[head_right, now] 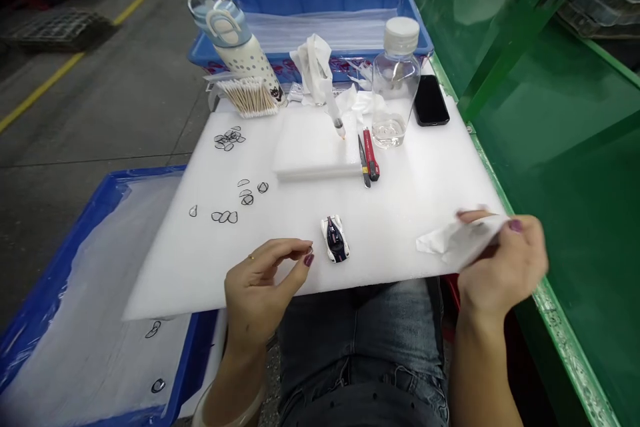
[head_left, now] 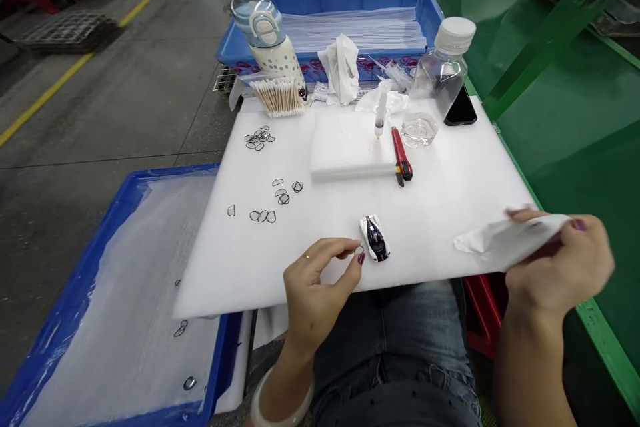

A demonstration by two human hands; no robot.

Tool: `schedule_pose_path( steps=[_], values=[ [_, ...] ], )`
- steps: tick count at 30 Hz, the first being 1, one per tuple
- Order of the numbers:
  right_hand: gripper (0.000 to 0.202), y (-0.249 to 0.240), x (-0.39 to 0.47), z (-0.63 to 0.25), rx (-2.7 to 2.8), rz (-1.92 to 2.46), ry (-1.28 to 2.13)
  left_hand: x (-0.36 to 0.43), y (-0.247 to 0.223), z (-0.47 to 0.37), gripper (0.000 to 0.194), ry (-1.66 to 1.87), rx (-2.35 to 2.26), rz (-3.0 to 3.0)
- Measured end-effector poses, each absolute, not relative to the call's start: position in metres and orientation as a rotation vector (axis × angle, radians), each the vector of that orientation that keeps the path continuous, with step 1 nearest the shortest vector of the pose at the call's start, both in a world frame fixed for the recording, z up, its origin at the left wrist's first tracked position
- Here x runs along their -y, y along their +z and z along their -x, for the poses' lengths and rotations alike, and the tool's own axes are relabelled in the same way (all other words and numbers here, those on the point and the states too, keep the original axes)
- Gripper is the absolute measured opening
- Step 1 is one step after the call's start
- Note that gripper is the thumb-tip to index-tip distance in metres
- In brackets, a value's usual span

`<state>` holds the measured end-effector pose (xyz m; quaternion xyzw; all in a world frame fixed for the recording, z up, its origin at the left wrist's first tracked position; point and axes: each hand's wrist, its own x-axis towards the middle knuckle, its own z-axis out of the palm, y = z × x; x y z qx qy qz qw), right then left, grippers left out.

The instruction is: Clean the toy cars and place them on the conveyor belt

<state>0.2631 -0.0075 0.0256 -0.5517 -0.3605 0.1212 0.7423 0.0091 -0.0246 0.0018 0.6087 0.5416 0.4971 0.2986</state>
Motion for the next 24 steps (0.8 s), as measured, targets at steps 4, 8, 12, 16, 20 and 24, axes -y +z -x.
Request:
schedule_pose_path(
  steps=[4,8,12,16,20,24],
  values=[
    [0.023,0.03,0.01,-0.233,1.171,1.332,0.691,0.018,-0.003,-0.027,0.011,1.384,-1.519,-2.045],
    [0.026,0.022,0.005,-0.21,1.711,1.435,0.72,0.016,-0.009,-0.034,0.01,1.339,-1.482,-2.098],
    [0.019,0.017,-0.002,-0.201,1.988,1.507,0.746,0.015,-0.01,-0.034,0.011,1.3,-1.513,-2.091],
    [0.013,0.015,-0.005,-0.199,2.112,1.613,0.707,0.013,-0.009,-0.032,0.015,1.267,-1.541,-2.014],
    [0.013,0.016,-0.007,-0.198,2.128,1.63,0.698,0.013,-0.007,-0.028,0.019,1.203,-1.549,-1.89],
    [0.012,0.016,-0.007,-0.199,2.132,1.625,0.703,0.014,-0.01,-0.025,0.018,1.177,-1.571,-1.843]
  ],
)
